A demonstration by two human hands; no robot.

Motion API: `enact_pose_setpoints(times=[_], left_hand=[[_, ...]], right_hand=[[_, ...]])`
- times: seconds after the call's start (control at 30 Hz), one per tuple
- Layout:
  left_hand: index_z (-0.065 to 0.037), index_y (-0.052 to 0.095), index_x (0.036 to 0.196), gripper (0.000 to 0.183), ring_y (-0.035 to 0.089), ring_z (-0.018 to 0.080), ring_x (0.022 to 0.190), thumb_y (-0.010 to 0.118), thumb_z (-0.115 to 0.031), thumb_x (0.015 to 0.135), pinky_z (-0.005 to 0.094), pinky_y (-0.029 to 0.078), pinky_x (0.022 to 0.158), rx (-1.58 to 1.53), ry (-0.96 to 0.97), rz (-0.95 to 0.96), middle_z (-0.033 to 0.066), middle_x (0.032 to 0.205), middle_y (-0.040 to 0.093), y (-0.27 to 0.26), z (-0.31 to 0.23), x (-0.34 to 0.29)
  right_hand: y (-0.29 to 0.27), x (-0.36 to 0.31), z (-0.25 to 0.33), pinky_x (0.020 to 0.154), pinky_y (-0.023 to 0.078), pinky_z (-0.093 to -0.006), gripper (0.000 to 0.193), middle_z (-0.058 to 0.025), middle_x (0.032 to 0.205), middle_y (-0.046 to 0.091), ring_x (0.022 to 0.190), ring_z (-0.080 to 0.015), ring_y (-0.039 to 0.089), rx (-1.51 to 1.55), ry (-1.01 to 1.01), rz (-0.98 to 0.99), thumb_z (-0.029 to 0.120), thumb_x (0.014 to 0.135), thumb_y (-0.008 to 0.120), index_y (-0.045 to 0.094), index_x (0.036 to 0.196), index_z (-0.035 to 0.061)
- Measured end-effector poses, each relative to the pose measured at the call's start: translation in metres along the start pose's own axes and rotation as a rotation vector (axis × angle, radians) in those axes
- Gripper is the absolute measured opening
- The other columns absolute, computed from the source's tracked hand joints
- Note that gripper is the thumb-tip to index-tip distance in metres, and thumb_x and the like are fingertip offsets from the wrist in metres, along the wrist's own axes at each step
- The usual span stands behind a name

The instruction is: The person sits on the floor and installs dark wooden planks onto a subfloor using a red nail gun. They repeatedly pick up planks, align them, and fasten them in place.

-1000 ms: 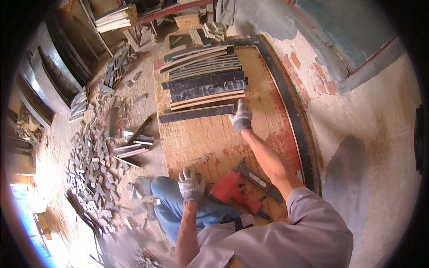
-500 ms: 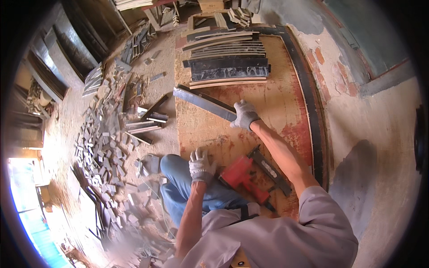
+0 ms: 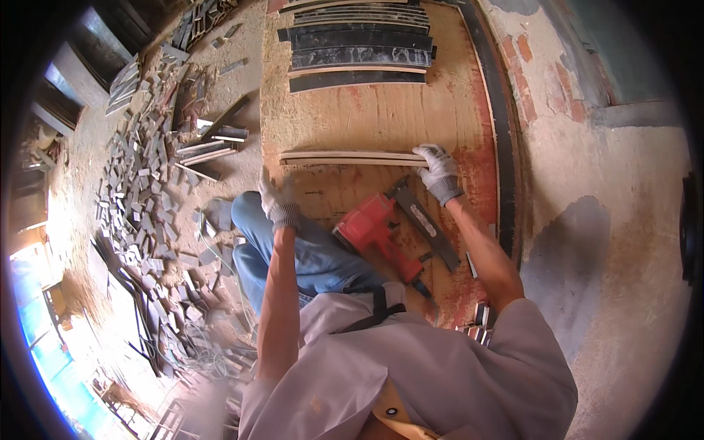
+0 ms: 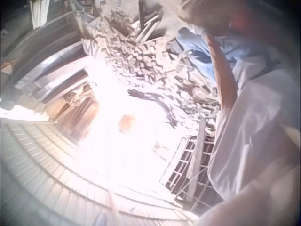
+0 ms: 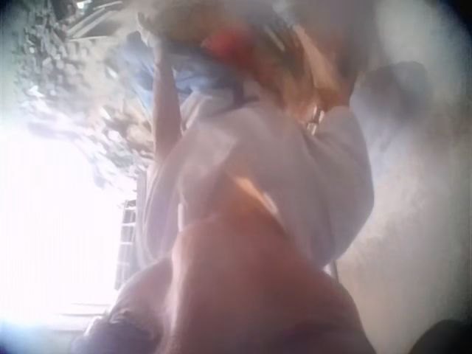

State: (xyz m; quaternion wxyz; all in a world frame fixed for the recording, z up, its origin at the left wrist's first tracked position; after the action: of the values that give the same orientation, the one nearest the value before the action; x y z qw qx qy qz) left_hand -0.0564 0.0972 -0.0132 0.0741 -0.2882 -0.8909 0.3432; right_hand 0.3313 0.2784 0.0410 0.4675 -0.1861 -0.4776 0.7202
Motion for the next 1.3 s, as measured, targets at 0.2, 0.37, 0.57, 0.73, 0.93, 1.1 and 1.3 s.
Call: enact_pose_setpoints(times=[0.2,0.37,0.57,0.73,0.93,1.1,1.3], left_hand=[[-0.005,0.056,0.141,0.063,0.066,0.023,0.107,0.076,-0.036,0.091,0.0355,0.053,0.091,-0.305,-0.003,0.221,0.017,0.131,0.066,0.04,-0.01,0.037],[0.0,0.069,0.12,0.039,0.066,0.0165,0.089,0.08,-0.019,0.087,0.0285,0.059,0.07,-0.495,-0.186,0.226,0.0119,0.107,0.071,0.056,-0.009,0.049],[0.006,0.07,0.112,0.033,0.068,0.0162,0.081,0.08,-0.014,0.087,0.0275,0.06,0.065,-0.515,-0.216,0.224,0.0109,0.095,0.073,0.051,-0.031,0.045],[0.003,0.074,0.109,0.035,0.069,0.0167,0.084,0.085,-0.017,0.082,0.0265,0.056,0.077,-0.416,-0.171,0.186,0.0119,0.098,0.075,0.037,-0.019,0.061],[0.003,0.075,0.109,0.038,0.069,0.0172,0.085,0.085,-0.02,0.08,0.0277,0.054,0.083,-0.358,-0.189,0.18,0.0117,0.099,0.076,0.032,-0.024,0.06],[0.002,0.077,0.106,0.033,0.069,0.016,0.085,0.082,-0.022,0.083,0.0277,0.054,0.081,-0.366,-0.219,0.193,0.0108,0.098,0.076,0.036,-0.026,0.056],[-0.003,0.074,0.116,0.033,0.068,0.0189,0.08,0.076,-0.02,0.088,0.0304,0.056,0.072,-0.488,-0.429,0.316,0.0078,0.099,0.074,0.048,-0.002,0.064]], right_hand=[[0.007,-0.026,-0.043,0.09,0.054,-0.0403,0.054,-0.0163,0.116,0.068,0.104,-0.0321,0.067,0.129,0.234,-0.242,0.013,0.076,0.083,0.062,0.125,0.0033],[0.048,-0.049,-0.069,0.081,0.056,-0.0323,0.056,-0.0154,0.113,0.069,0.097,-0.0244,0.069,0.517,0.799,-0.182,0.014,0.082,0.082,0.058,0.128,-0.0064],[0.05,-0.054,-0.078,0.06,0.057,-0.0303,0.023,-0.0115,0.08,0.068,0.072,-0.0182,0.067,1.107,1.078,-0.355,0.018,0.089,0.079,0.067,0.086,-0.0019],[0.061,-0.056,-0.068,0.073,0.061,-0.0283,0.023,-0.0113,0.095,0.068,0.086,-0.0188,0.068,1.196,1.081,-0.255,0.015,0.09,0.077,0.065,0.096,-0.0035],[0.038,-0.059,-0.038,0.076,0.064,-0.0358,0.02,-0.0148,0.101,0.068,0.089,-0.022,0.07,1.388,1.165,-0.069,0.0,0.092,0.068,0.064,0.111,-0.0014],[0.029,-0.063,-0.04,0.065,0.064,-0.0353,0.022,-0.0115,0.087,0.073,0.07,-0.0202,0.073,1.241,1.14,-0.192,0.004,0.095,0.066,0.064,0.116,0.0],[0.016,-0.066,-0.055,0.056,0.063,-0.0343,0.042,-0.0149,0.089,0.073,0.066,-0.022,0.073,1.216,1.074,-0.345,0.0,0.092,0.067,0.057,0.133,-0.0021]])
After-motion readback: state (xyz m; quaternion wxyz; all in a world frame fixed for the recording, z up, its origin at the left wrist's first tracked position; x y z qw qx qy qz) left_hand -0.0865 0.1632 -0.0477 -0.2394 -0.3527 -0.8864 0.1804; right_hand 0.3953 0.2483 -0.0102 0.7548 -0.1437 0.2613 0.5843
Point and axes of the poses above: each hand's wrist, its own x-axis towards the middle knuckle, its own y-axis out of the palm, z = x × y, the point moved 8 cm from there along x, towards the middle knuckle
